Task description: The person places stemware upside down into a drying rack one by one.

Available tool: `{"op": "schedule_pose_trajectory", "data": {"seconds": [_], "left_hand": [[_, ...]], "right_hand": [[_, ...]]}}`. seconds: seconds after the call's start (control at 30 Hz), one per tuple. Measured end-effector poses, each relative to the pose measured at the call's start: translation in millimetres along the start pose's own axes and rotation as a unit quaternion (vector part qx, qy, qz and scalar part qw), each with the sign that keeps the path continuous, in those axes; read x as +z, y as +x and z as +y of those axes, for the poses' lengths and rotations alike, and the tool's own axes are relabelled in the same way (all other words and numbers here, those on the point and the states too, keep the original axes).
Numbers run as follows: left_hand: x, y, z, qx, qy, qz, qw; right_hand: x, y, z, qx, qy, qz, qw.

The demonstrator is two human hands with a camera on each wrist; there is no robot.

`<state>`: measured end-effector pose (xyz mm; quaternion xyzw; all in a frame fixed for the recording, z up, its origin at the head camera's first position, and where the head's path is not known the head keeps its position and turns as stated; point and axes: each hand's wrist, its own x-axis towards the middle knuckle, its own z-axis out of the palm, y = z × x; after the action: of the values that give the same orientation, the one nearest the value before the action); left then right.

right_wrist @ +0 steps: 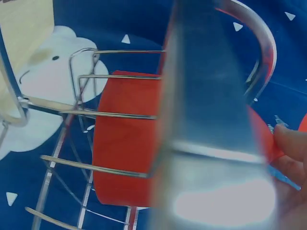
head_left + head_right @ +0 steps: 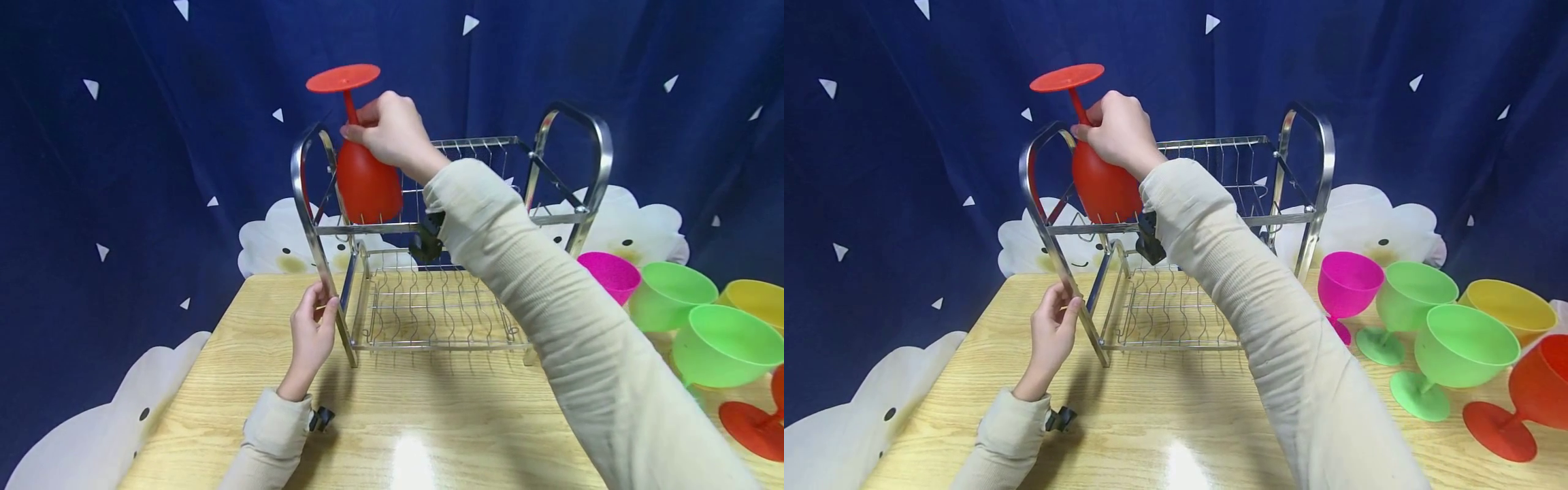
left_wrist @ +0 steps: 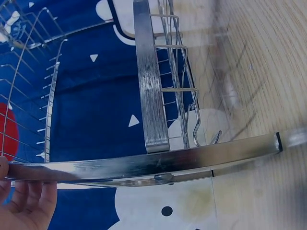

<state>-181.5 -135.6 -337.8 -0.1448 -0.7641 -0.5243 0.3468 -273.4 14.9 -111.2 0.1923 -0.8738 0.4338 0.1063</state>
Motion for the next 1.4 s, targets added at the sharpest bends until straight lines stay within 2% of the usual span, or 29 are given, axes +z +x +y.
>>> {"op": "schedule_pose_trajectory", "data": {"seconds": [0.13, 0.3, 0.47, 0.6, 0.73, 0.93, 1.2, 1.4], "left_hand": [[0.0, 0.0, -0.3, 0.002, -0.002, 0.001, 1.0000], [0.0, 0.5, -1.3, 0.000, -0.007, 0.002, 1.0000], [0.5, 1.7, -1.6, -0.001, -0.008, 0.002, 1.0000], [0.7, 2.4, -1.2, -0.004, -0.004, 0.002, 1.0000], [0.9, 2.5, -0.9, -0.009, -0.005, 0.000, 1.0000], [1.4, 1.3, -0.6, -0.012, -0.007, -0.002, 0.9999], [1.4, 2.1, -1.9, -0.011, 0.003, 0.005, 0.9999], [3.1, 1.9, -26.2, -0.010, -0.004, 0.009, 0.9999]], "right_hand": [[5, 1.0, 5, 0.028, -0.012, -0.002, 0.9995], [8, 2.5, 7, 0.039, -0.025, 0.005, 0.9989], [5, 1.3, 8, 0.061, -0.041, -0.006, 0.9973], [2, -1.0, 10, 0.068, -0.024, -0.028, 0.9970], [-2, -4.6, 13, 0.071, 0.004, -0.033, 0.9969], [-13, -18.0, 14, 0.061, 0.033, -0.024, 0.9973], [-28, -48.4, 18, 0.012, 0.093, -0.018, 0.9954], [-36, -71.4, 26, -0.027, 0.149, -0.011, 0.9885]]}}
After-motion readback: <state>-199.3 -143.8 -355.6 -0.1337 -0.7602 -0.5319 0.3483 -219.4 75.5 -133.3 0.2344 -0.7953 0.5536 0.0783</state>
